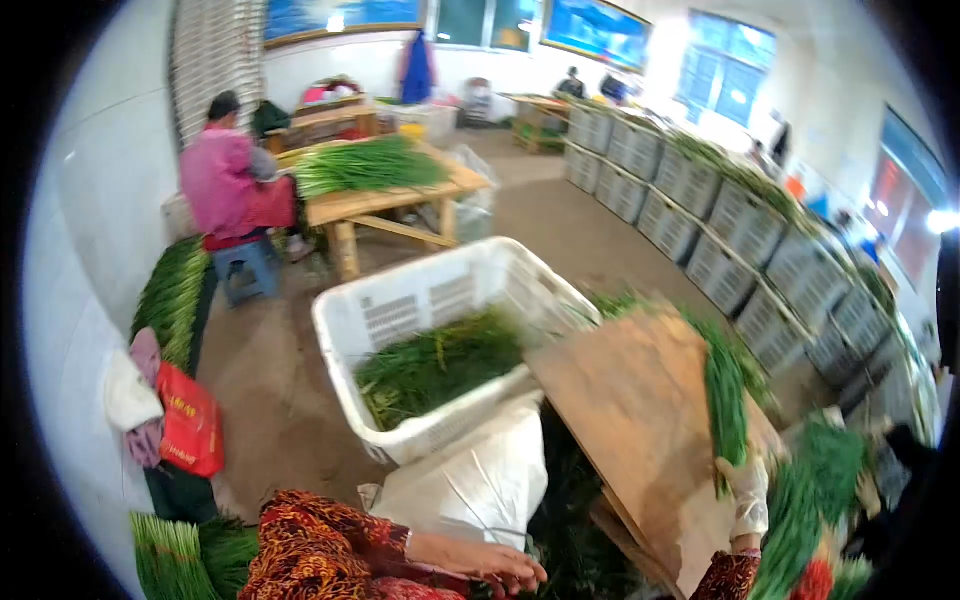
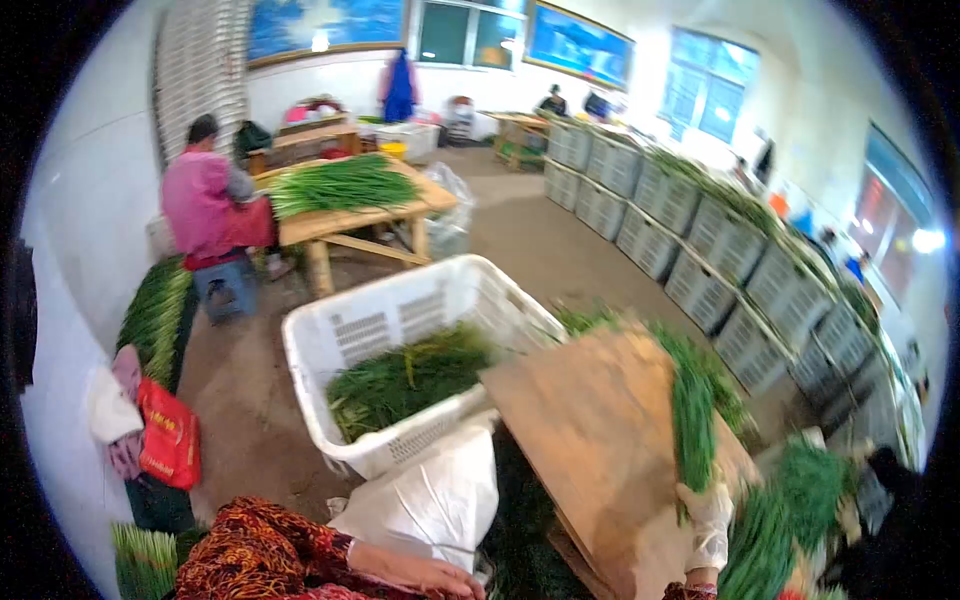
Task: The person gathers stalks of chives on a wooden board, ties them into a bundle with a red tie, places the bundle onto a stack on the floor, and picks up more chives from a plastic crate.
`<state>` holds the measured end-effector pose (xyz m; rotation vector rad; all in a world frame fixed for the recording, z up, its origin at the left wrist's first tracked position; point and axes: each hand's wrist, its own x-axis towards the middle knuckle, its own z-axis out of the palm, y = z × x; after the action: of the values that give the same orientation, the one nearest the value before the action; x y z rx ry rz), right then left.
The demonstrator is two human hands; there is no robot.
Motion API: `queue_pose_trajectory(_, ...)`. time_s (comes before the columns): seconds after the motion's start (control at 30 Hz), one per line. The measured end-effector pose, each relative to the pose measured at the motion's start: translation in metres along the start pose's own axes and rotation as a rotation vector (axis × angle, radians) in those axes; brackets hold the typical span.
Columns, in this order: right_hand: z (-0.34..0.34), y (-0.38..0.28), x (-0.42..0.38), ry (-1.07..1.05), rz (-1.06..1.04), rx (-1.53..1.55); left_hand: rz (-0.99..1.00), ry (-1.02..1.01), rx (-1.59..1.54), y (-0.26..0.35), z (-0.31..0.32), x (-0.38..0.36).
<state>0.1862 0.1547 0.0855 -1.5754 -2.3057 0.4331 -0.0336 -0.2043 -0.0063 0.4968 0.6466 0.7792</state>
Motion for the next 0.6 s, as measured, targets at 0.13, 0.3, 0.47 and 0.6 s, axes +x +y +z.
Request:
queue_pose_trajectory(0.13,0.065,0.041,0.058,0.107,0.004,0.034,0.078,-0.095,-0.117,0.002,-0.017,0.002)
queue_pose_trajectory(0.3,0.079,0.032,0.048,0.329,-0.025,-0.025,0.251,-0.131,0.029,0.031,-0.012,0.029)
queue_pose_trajectory(0.47,0.028,-0.060,-0.033,-0.146,0.108,1.105,0.438,0.061,0.142,0.092,0.000,0.061)
queue_pose_trajectory(0.6,0.032,-0.055,-0.053,-0.019,0.121,1.114,0.601,0.218,0.138,0.120,-0.003,0.105)
